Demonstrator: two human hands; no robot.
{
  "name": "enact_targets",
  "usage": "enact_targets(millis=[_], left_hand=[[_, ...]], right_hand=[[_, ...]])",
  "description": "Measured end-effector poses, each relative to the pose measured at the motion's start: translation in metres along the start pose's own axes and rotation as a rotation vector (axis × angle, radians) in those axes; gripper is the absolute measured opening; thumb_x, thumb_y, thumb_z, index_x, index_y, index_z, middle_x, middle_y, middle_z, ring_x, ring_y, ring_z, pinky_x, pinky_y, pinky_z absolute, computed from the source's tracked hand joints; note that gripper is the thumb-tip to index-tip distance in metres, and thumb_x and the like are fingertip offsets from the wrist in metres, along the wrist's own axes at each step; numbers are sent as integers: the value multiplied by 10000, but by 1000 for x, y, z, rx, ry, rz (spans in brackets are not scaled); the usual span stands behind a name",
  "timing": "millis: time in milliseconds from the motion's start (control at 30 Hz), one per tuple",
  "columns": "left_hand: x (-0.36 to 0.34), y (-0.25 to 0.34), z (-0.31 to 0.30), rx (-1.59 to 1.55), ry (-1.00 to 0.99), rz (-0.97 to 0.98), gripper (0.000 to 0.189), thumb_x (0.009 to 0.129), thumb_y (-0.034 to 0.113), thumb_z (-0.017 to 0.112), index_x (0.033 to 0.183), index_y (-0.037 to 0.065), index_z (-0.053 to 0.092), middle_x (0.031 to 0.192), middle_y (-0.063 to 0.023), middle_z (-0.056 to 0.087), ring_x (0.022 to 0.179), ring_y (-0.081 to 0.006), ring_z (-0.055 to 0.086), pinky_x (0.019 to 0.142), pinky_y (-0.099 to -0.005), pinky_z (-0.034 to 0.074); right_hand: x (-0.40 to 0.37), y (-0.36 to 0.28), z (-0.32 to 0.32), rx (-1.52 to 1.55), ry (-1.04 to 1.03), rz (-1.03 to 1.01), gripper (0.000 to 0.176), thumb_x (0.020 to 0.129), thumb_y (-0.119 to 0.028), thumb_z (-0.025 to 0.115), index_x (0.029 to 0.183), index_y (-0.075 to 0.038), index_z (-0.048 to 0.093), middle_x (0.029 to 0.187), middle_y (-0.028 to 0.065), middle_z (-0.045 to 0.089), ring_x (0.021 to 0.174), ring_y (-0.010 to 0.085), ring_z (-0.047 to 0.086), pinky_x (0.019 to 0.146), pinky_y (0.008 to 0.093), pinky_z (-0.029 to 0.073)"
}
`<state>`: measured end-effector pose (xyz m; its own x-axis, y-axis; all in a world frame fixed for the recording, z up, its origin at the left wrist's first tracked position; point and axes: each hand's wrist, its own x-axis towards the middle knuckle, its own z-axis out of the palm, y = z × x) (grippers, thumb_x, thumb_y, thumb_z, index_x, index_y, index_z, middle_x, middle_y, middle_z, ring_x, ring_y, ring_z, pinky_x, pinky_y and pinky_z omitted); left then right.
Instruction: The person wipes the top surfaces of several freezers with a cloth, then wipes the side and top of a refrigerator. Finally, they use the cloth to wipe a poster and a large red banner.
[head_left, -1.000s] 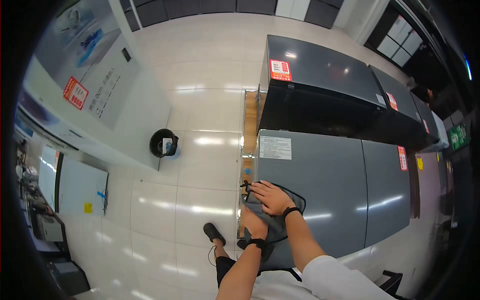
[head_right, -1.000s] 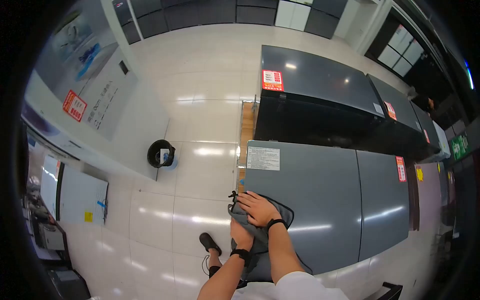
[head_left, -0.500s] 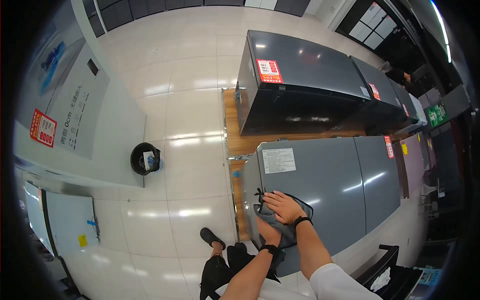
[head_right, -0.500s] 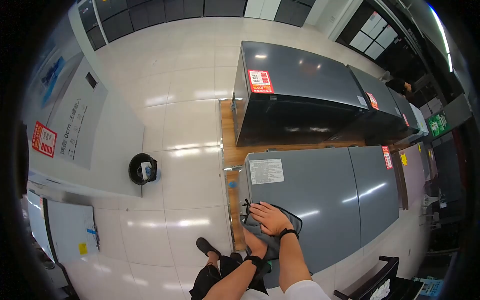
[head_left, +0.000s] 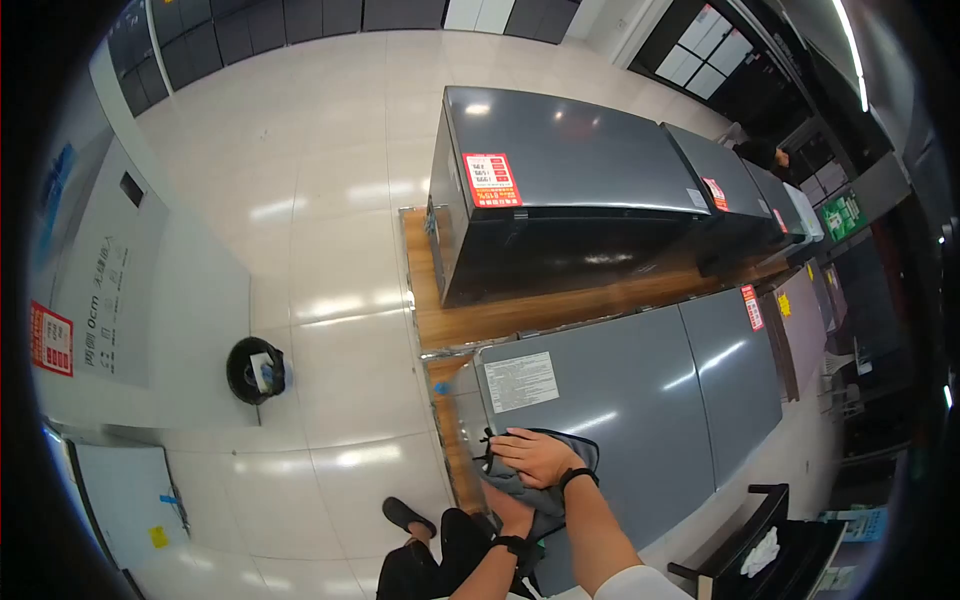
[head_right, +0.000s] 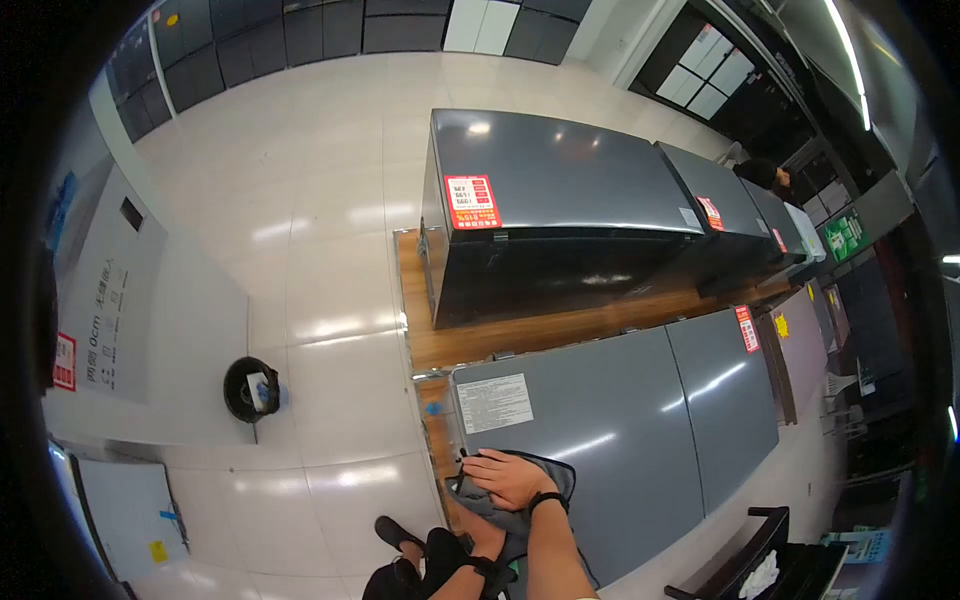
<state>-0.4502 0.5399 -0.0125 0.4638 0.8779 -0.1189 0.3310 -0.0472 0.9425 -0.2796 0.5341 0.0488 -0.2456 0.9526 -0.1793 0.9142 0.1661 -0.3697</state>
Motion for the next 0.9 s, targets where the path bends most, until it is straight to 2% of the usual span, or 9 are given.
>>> enact_targets(millis=[167,233,433,567,700,733,800,833,900], left_hand=[[4,2,3,62,-26,49,620,930,306,755,1454,34,568,1381,-197,639,1309,-400,611,1088,-482,480],[19,27,-3,-64,56,6,552,903,268,769,1384,41,621,1285,-192,678,1239,-417,636,1015,-488,515],[19,12,3,-13,65,-51,587,892,266,770,1403,32,602,1305,-219,643,1197,-454,629,993,-512,517],[16,5,8,-46,67,-70,563,903,274,754,1389,28,609,1280,-222,645,1188,-459,625,980,-516,514],[34,19,-2,-37,44,6,492,924,232,722,1358,22,625,1254,-221,653,1161,-463,615,984,-521,507],[39,19,3,-108,84,-14,482,934,208,706,1352,-11,612,1276,-241,639,1165,-464,609,991,-534,504],[48,17,9,-144,65,-107,485,948,206,694,1352,-45,596,1296,-259,624,1184,-468,605,998,-538,502],[57,17,12,-2,26,-58,514,972,202,674,1393,-69,561,1350,-275,603,1230,-469,595,1028,-536,497],[79,23,19,164,1,2,552,1010,191,637,1466,-89,501,1436,-289,571,1302,-468,575,1080,-528,486]], right_hand=[[-2,4,1,-11,-43,8,611,802,-249,682,1360,-3,634,1609,111,532,1581,253,392,1339,469,258],[1,0,-5,-47,-68,21,607,799,-247,680,1356,-9,636,1609,104,532,1575,251,401,1337,468,262],[7,1,-8,-43,-100,67,598,802,-252,669,1352,-17,642,1628,83,512,1579,242,388,1335,464,265],[7,-1,-7,-64,-70,89,585,798,-243,668,1336,-14,657,1632,86,511,1574,249,395,1331,464,270],[7,-1,-3,-35,50,141,553,838,-219,607,1338,10,656,1678,89,468,1574,259,394,1322,469,279],[8,0,-5,-36,14,194,553,855,-211,576,1342,41,647,1697,106,444,1573,295,397,1319,485,278],[6,2,0,-42,82,320,575,838,-185,611,1367,38,631,1718,85,413,1588,302,365,1317,494,277],[5,9,2,-55,118,381,589,829,-172,628,1379,37,623,1728,75,397,1595,305,349,1316,499,277],[6,14,2,-70,260,546,500,833,-160,620,1267,85,654,1735,117,375,1607,330,319,1314,507,276]])
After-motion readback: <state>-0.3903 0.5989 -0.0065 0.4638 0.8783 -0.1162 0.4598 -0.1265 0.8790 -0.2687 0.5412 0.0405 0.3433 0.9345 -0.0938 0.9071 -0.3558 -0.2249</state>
